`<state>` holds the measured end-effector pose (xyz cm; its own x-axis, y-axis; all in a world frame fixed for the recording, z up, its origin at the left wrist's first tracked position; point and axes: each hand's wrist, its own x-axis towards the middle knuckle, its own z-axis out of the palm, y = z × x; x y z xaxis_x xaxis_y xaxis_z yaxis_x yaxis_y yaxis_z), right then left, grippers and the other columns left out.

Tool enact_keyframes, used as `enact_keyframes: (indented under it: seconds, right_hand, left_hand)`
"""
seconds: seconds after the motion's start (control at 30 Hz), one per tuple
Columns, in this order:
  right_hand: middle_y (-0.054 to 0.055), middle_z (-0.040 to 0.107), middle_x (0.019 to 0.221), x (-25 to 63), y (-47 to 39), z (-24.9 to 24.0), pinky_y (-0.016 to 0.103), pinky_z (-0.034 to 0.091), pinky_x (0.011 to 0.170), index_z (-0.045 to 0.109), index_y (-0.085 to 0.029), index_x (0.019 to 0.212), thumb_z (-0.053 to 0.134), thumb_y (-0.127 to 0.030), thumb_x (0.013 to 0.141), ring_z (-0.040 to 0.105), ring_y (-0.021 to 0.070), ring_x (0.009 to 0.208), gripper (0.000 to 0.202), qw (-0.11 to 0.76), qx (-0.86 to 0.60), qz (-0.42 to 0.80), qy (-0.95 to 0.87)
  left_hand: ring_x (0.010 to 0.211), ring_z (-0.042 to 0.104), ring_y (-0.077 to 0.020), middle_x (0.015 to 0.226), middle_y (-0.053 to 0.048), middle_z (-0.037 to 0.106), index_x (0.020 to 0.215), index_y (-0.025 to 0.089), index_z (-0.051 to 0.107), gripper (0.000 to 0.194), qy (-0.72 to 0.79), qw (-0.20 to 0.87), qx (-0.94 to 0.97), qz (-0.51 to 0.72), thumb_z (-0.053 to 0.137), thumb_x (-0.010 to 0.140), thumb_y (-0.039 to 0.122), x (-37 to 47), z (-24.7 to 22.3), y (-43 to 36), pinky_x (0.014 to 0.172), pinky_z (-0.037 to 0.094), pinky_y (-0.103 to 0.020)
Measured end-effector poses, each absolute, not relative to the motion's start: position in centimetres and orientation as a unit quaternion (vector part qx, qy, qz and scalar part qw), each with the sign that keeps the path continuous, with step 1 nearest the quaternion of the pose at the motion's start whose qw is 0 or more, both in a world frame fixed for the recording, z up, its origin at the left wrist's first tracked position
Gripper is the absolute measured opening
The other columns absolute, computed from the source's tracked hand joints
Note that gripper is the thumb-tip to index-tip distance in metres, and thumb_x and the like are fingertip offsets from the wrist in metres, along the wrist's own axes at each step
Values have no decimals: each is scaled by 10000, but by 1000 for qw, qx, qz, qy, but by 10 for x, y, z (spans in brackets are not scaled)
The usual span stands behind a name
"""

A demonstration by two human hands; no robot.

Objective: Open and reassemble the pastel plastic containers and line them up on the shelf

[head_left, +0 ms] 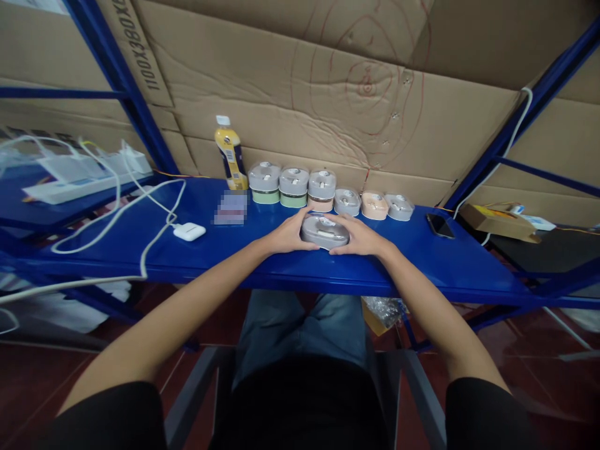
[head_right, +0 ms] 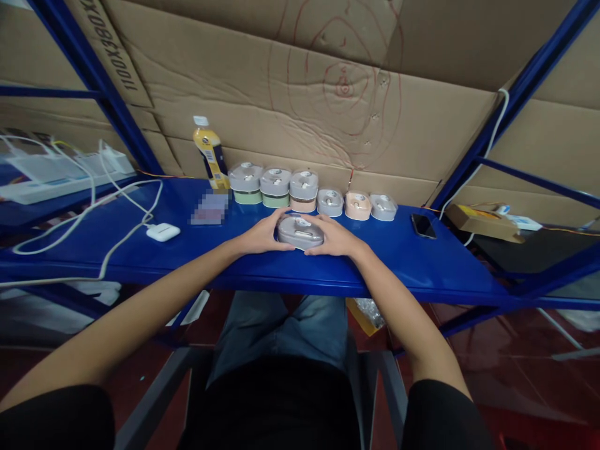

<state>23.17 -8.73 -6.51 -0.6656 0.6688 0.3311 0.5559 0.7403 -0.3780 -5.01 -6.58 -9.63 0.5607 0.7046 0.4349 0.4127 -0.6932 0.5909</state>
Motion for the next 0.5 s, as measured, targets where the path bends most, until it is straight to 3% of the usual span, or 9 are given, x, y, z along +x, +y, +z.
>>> enact_keyframes:
  seconds: [0.1,0.2,0.33,0.4,0.5]
  right_hand:
    - [147,675,1498,241,-90,-62,635,496,1191,543,-280,1633,926,-643,727,659,421,1334,1048,246,-365,98,-893]
    - [137,634,1578,265,-86,-50,591,439,1257,578,-271,1591,876,-675,756,604,408,1430,975,317,-390,53,-863]
    - [196,614,1565,318,-64,-27,590,436,1230,501,-201,1617,825,-628,810,571,417,1444,968,434,-576,-70,-689]
    - [220,602,1529,341,-47,-19,573,460,1187,469,-194,1627,840,-545,817,581,421,1418,958,444,-694,-102,-558]
    - [233,574,1503,362,-23,-16,557,487,1142,499,-221,1588,875,-480,814,615,426,1380,899,390,-791,-84,-464]
  left_hand:
    - [1353,671,-404,1489,-231,645,1630,175,369,1126,316,239,842,368,938,740,563,-52,-99,-64,1184,519,-622]
    - [1236,725,-347,1376,-204,692,1588,174,407,950,329,236,818,409,872,828,504,-53,-101,-62,1122,578,-582]
    - [1155,731,-322,1302,-186,700,1551,155,444,868,365,215,812,401,830,852,497,-52,-101,-60,1057,609,-557]
    - [1158,725,-327,1298,-186,695,1553,145,442,871,372,206,818,387,815,855,511,-50,-100,-60,1056,604,-557]
    - [1169,720,-335,1296,-187,691,1548,142,436,862,380,194,822,378,791,862,525,-49,-99,-60,1056,599,-562]
